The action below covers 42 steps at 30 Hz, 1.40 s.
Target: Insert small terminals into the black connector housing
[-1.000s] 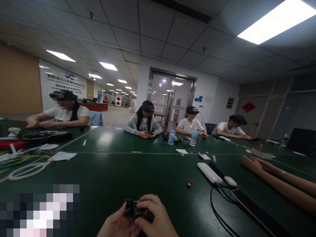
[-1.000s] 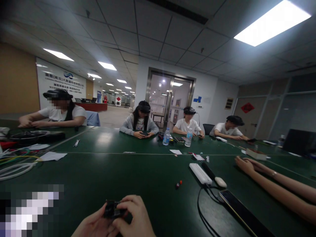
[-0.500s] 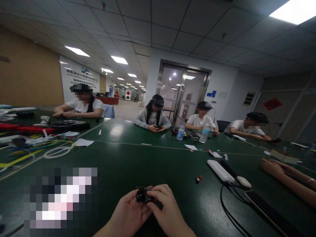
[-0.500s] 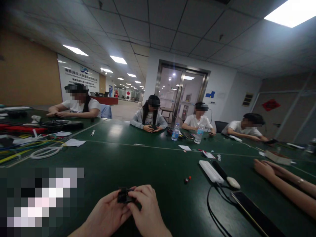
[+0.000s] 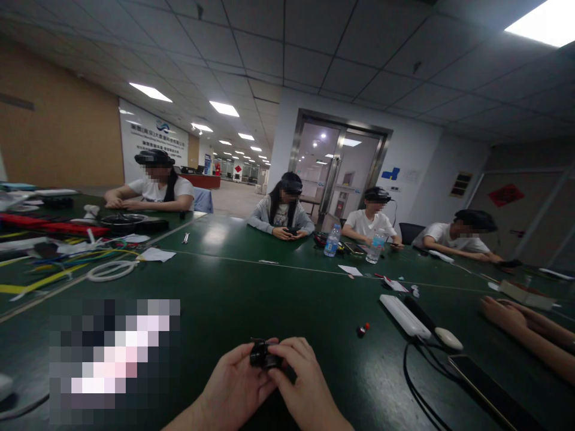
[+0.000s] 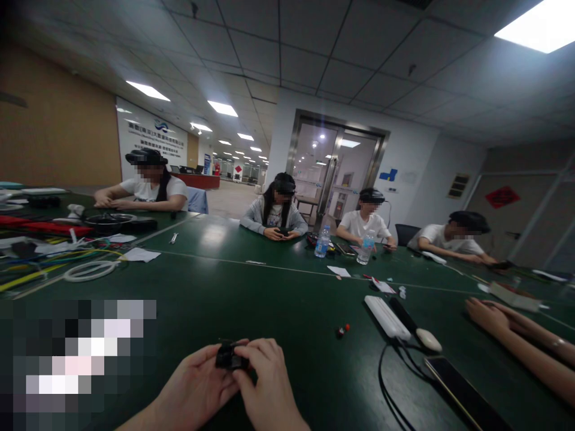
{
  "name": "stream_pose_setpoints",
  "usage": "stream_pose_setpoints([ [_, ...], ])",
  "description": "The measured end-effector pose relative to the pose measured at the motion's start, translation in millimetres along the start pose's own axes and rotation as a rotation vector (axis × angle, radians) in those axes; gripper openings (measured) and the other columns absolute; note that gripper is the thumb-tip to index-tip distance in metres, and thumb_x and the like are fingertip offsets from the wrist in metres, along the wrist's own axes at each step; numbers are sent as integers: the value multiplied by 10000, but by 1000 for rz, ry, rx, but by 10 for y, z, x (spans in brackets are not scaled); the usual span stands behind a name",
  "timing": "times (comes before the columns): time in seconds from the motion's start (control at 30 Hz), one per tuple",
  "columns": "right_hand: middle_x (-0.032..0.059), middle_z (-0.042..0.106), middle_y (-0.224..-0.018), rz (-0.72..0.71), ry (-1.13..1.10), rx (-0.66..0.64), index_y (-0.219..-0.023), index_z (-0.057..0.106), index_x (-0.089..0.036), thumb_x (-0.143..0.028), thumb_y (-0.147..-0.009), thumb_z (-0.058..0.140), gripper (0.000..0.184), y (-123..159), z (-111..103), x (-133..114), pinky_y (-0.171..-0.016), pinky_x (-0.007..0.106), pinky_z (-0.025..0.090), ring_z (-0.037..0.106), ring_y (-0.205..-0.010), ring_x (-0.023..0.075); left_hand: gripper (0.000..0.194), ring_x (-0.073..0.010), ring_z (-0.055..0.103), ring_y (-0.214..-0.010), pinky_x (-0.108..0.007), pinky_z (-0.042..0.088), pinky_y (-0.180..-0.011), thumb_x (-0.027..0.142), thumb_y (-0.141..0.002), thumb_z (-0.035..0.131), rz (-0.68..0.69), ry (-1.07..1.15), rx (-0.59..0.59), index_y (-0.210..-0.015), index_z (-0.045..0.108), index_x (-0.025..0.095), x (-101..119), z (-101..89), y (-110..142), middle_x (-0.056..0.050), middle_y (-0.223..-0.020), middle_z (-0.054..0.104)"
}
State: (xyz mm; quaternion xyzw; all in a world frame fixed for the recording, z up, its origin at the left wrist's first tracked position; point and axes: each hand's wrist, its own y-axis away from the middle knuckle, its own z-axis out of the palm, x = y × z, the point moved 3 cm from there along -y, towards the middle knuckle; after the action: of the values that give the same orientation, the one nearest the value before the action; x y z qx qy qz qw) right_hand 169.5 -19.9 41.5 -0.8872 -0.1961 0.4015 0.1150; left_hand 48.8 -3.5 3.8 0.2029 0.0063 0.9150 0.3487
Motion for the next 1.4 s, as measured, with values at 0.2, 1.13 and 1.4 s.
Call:
stream_pose_setpoints([
  [0.2, 20, 582, -925, -3, 1, -3, -907, 614, -273, -75, -671, 556, 313, 2, 17, 7, -795, 328, 383, 487, -927, 193, 282, -187, 616, -749, -293, 414, -784, 217, -811, 419, -2, 10, 23, -872, 643, 57, -18, -19, -15, -102, -791, 675],
  [1.13, 42, 620, -786, 288, -639, 251, -851, 620, -191, -316, -680, 605, 212, -21, 36, 305, -711, 326, 397, 544, -757, 195, 218, -247, 644, -792, -352, 433, -787, 239, -791, 481, 1, -83, 210, -840, 638, 94, -1, -172, -76, -124, -822, 687],
  [1.4, 4, 600, -741, 482, -1130, 405, -951, 597, -206, -347, -626, 660, 360, -15, 63, 436, -589, 246, 359, 479, -622, 115, 269, -270, 632, -856, -344, 436, -779, 255, -795, 494, 34, -100, 229, -916, 617, 49, 8, -207, -85, -196, -968, 650],
])
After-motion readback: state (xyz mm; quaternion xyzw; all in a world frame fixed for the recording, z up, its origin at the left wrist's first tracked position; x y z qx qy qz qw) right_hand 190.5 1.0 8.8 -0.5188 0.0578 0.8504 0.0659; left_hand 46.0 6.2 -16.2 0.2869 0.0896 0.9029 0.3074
